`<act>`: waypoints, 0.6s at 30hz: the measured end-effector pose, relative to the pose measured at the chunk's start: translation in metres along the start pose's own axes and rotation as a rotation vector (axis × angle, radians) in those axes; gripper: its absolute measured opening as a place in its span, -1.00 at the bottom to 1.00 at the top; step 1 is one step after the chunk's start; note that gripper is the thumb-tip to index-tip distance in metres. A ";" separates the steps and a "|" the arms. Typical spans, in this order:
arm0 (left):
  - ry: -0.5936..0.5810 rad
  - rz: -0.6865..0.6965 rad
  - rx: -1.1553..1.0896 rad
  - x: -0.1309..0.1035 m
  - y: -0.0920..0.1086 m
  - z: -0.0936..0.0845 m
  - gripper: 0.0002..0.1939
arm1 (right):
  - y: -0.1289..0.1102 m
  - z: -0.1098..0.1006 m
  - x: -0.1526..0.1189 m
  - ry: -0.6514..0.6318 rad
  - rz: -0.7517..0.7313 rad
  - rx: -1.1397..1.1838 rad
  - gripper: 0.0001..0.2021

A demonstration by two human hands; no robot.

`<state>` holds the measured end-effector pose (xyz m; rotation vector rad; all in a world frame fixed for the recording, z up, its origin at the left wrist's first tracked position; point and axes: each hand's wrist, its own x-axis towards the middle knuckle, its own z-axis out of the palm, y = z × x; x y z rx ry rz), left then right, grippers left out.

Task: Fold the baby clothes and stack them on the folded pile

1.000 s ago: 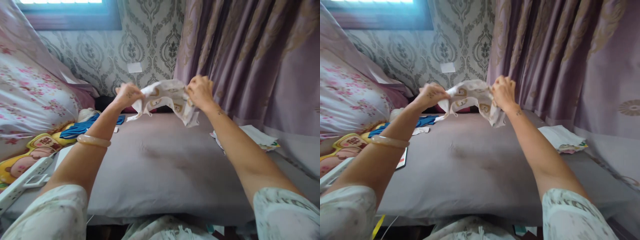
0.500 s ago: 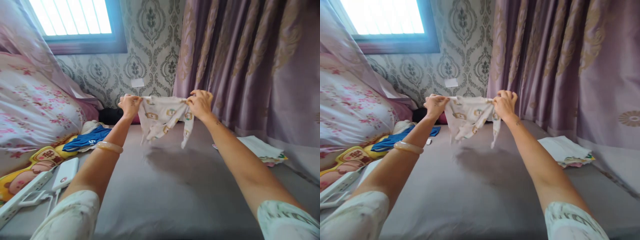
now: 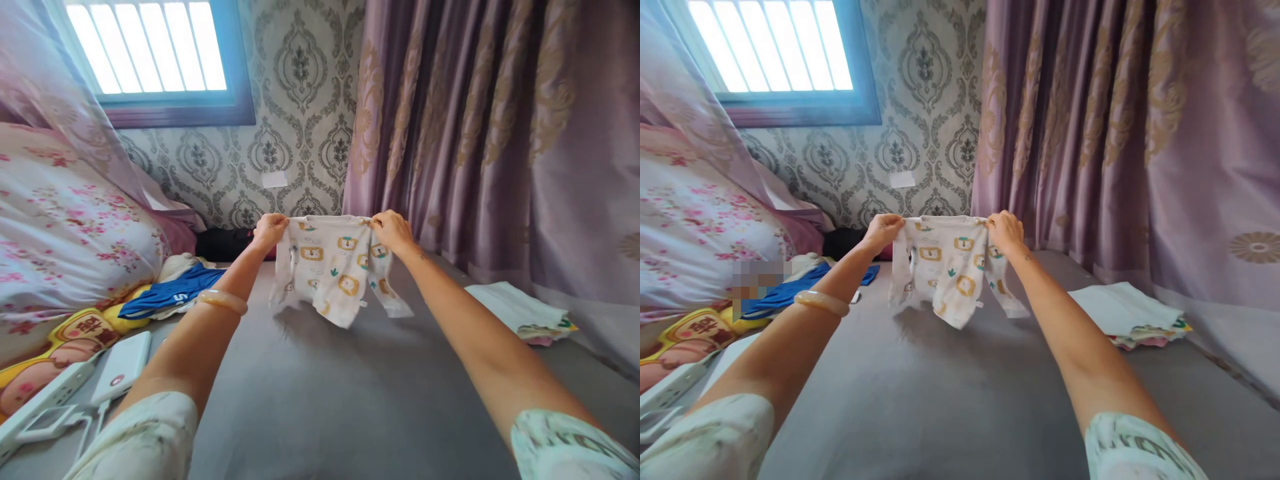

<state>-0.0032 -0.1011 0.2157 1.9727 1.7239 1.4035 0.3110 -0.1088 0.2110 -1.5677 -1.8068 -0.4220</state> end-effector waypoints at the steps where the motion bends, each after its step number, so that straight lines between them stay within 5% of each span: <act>1: 0.001 -0.003 -0.031 0.001 0.000 0.003 -0.74 | 0.002 0.002 0.001 -0.026 0.023 0.028 -0.80; 12: 0.059 -0.024 -0.138 0.001 -0.004 0.022 -0.76 | 0.015 0.011 0.005 -0.105 0.167 0.458 -0.80; 18: 0.029 -0.013 -0.249 -0.025 0.003 0.001 -0.71 | 0.017 -0.018 -0.013 -0.350 0.233 0.796 -0.70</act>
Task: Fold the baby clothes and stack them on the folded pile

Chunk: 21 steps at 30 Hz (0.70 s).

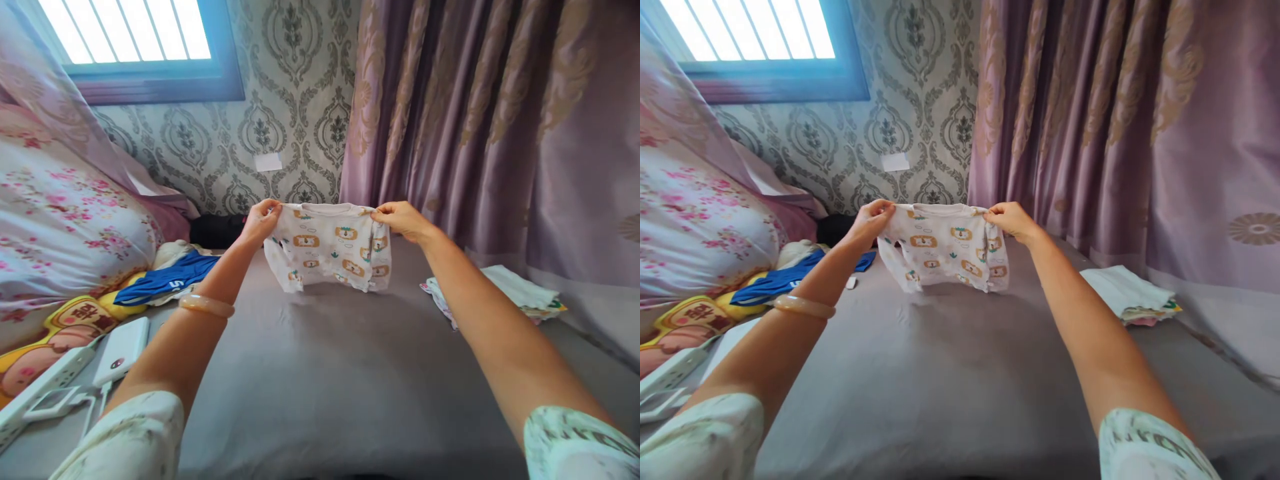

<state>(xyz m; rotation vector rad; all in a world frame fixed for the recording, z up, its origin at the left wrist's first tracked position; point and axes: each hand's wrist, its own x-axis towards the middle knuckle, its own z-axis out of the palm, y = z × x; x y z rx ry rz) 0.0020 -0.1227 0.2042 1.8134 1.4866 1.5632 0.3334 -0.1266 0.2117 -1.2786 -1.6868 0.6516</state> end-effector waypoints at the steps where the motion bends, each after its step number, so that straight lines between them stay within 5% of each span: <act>1: -0.036 0.016 -0.027 -0.007 0.006 -0.009 -0.70 | -0.005 -0.005 -0.007 -0.056 0.028 0.033 -0.71; 7: -0.274 -0.076 0.042 -0.037 0.054 -0.074 -0.56 | -0.029 -0.039 -0.035 -0.370 0.129 0.163 -0.73; 11: -0.356 -0.252 0.111 -0.034 0.059 -0.091 -0.58 | -0.031 -0.041 -0.037 -0.470 0.228 0.168 -0.73; 15: -0.521 -0.399 0.060 -0.026 0.015 -0.075 -0.56 | -0.005 -0.019 -0.031 -0.586 0.331 0.133 -0.68; 21: -0.569 -0.382 0.145 -0.040 -0.094 -0.011 -0.67 | 0.076 0.038 -0.019 -0.618 0.262 -0.118 -0.64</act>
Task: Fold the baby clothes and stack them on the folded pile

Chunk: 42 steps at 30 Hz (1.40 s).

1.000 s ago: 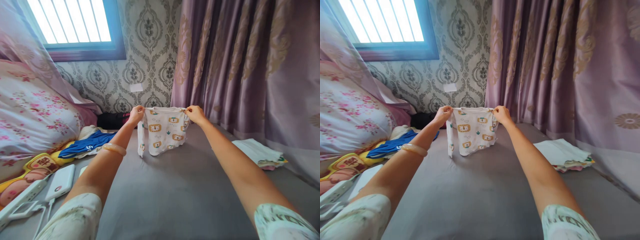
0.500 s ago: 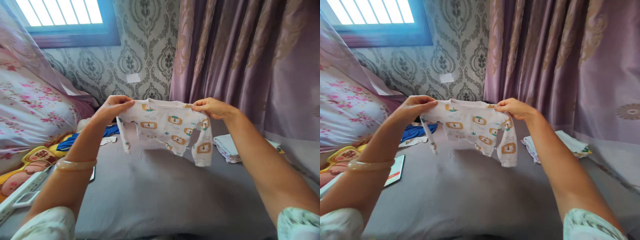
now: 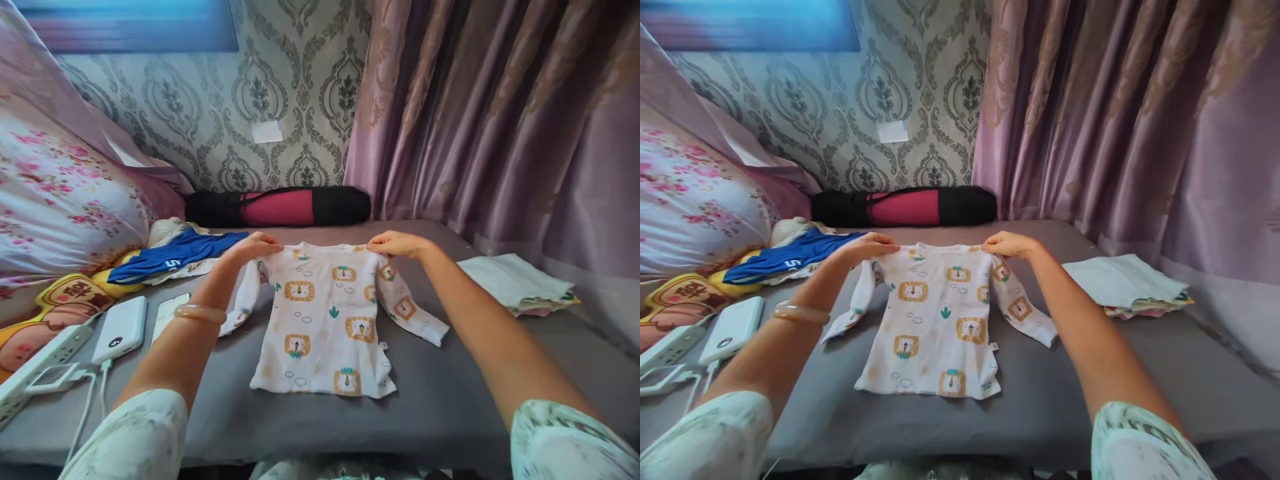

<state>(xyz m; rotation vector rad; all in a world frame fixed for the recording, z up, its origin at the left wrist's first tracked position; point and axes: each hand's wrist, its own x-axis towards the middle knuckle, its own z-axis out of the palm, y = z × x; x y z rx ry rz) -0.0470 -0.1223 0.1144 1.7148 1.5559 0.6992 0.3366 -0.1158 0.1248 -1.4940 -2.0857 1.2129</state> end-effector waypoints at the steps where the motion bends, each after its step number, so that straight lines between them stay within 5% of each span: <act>1: 0.014 -0.003 0.021 0.008 -0.012 0.014 -0.71 | 0.011 0.010 0.011 0.054 -0.011 -0.071 -0.67; 6: 0.242 -0.012 0.289 0.031 -0.054 0.071 -0.78 | 0.053 0.060 0.046 0.355 -0.021 -0.324 -0.73; 11: 0.383 0.167 0.585 0.034 -0.080 0.092 -0.72 | 0.069 0.086 0.046 0.452 -0.036 -0.612 -0.70; 16: 0.485 0.352 0.759 0.034 -0.090 0.090 -0.65 | 0.074 0.086 0.049 0.446 -0.005 -0.942 -0.62; 23: 0.466 0.433 0.919 0.057 -0.097 0.077 -0.65 | 0.085 0.069 0.081 0.378 -0.029 -1.144 -0.57; 36: 0.383 0.389 0.940 0.112 -0.099 0.062 -0.58 | 0.086 0.048 0.132 0.307 -0.009 -1.031 -0.61; 42: 0.163 0.252 0.834 0.122 -0.106 0.062 -0.66 | 0.083 0.043 0.137 0.262 -0.011 -0.920 -0.62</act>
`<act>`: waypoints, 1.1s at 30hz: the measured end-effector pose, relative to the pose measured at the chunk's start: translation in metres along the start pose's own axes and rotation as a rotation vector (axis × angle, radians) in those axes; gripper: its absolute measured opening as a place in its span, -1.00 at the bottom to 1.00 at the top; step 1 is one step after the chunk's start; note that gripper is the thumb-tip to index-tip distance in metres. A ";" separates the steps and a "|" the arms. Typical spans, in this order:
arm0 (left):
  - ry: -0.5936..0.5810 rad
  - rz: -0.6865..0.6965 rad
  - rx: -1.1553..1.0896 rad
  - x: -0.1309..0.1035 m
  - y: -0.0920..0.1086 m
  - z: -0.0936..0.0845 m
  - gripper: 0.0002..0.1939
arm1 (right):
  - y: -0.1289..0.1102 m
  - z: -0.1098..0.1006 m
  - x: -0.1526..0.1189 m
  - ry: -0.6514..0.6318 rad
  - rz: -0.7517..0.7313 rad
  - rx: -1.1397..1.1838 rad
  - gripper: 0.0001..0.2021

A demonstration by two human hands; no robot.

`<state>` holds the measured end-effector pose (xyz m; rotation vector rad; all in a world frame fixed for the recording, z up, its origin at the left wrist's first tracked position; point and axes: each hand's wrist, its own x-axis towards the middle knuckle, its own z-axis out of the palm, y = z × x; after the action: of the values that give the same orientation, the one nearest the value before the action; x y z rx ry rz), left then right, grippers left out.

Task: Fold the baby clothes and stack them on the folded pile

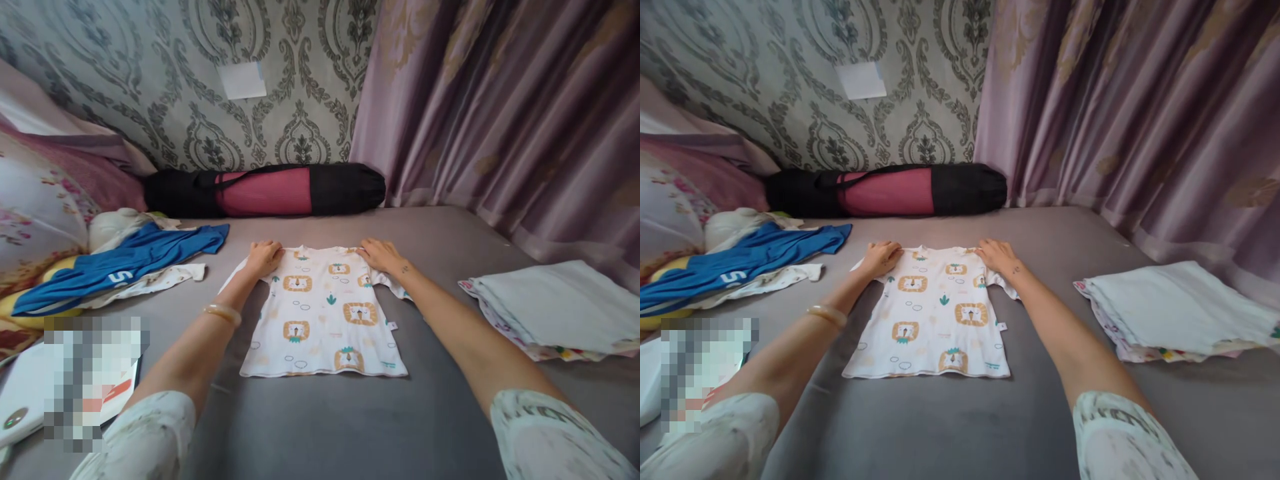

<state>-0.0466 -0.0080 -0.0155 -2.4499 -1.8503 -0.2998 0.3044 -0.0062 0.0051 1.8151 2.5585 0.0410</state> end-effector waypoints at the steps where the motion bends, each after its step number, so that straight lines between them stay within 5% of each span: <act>1: -0.015 -0.022 -0.014 0.002 0.002 0.000 -0.67 | -0.002 -0.002 0.003 0.004 -0.013 0.022 -0.63; 6: 0.069 0.024 -0.042 0.016 0.034 -0.007 -0.68 | -0.026 -0.008 0.027 0.023 -0.111 0.206 -0.68; 11: 0.003 0.178 -0.143 0.024 0.067 0.001 -0.73 | -0.043 -0.008 0.038 0.004 -0.105 0.273 -0.79; 19: 0.123 0.084 -0.299 0.021 0.059 0.042 -0.70 | -0.047 0.005 0.035 0.112 0.017 0.303 -0.82; 28: 0.100 -0.056 -0.217 0.015 0.069 0.035 -0.54 | -0.068 0.032 0.029 0.239 0.188 0.223 -0.71; 33: 0.052 -0.073 -0.213 0.019 0.065 0.035 -0.53 | -0.053 0.019 0.029 0.166 0.093 0.356 -0.67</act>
<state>0.0252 -0.0022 -0.0417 -2.4807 -1.9831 -0.5876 0.2456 0.0037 -0.0147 2.1312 2.7338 -0.2955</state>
